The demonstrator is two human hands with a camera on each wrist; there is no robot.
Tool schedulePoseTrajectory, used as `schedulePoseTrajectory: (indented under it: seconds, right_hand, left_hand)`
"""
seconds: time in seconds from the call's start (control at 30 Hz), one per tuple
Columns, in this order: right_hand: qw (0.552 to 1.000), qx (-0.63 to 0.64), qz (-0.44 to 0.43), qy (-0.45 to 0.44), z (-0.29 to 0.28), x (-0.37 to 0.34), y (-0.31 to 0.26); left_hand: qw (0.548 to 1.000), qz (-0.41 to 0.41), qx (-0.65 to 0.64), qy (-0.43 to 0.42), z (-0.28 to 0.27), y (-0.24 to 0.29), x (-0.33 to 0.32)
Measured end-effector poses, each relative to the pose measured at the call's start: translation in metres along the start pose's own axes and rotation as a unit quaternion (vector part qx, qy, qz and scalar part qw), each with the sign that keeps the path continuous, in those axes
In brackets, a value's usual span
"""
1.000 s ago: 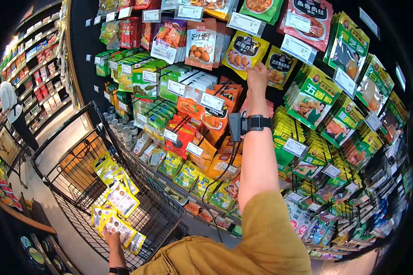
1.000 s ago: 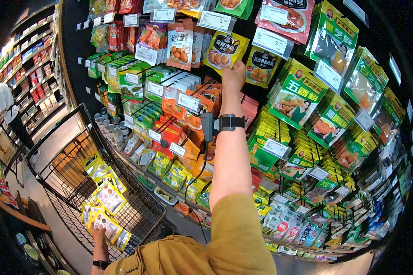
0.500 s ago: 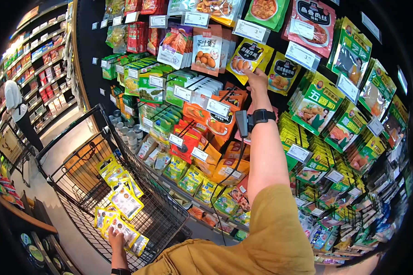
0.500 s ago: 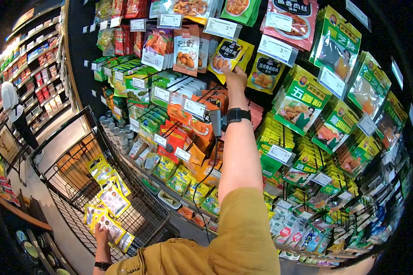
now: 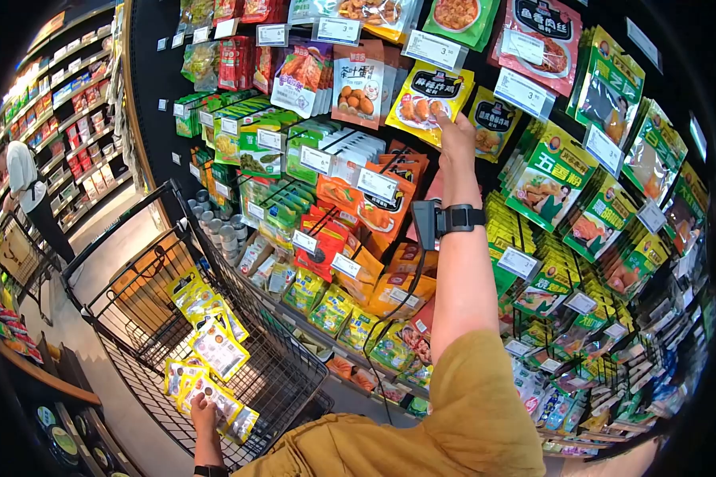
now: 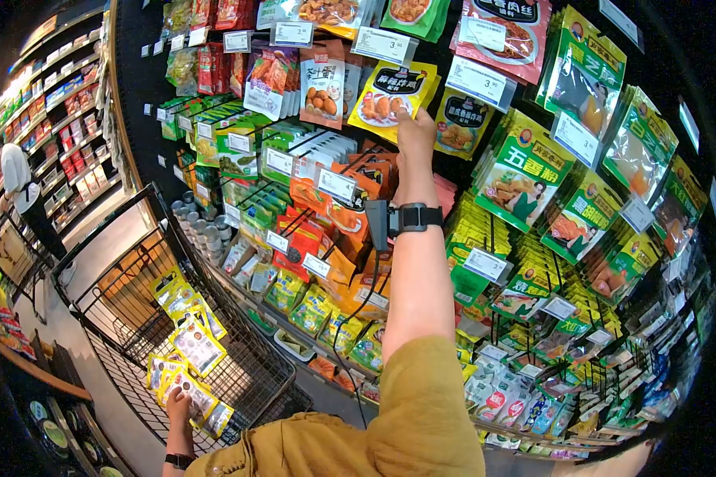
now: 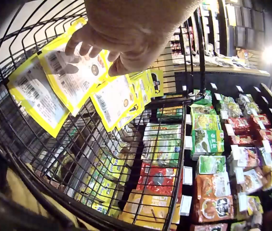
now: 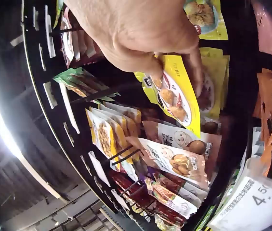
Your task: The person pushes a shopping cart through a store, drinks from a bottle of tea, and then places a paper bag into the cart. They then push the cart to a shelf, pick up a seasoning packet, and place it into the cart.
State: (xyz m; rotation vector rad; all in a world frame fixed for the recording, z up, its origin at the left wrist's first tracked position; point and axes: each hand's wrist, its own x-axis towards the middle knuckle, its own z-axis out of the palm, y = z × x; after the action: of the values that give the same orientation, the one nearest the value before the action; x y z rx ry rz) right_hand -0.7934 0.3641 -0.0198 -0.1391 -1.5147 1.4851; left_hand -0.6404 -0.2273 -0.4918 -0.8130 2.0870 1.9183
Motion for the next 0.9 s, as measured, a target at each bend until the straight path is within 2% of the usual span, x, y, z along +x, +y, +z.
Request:
schedulePoseTrajectory:
  seconds: [0.13,0.47,0.6,0.8,0.9]
  right_hand:
    - [0.996,0.074,0.005,-0.052,-0.005,-0.019,-0.015]
    - [0.985,0.144,0.006,-0.092,-0.003,-0.07,-0.036]
    - [0.986,0.137,0.009,-0.1,-0.001,-0.077,-0.048]
    - [0.984,0.142,0.018,-0.109,0.001,-0.092,-0.063]
    - [0.98,0.145,-0.003,-0.137,0.003,-0.096,-0.07]
  left_hand:
    - [1.0,0.004,0.02,0.0,0.0,-0.003,0.003]
    - [1.0,0.009,0.015,-0.013,0.004,0.004,-0.006]
    - [0.999,0.008,-0.002,-0.037,0.005,0.011,-0.011]
    - [1.0,0.016,0.0,-0.016,0.005,0.008,-0.008]
    - [1.0,0.013,-0.002,-0.016,0.005,0.008,-0.008]
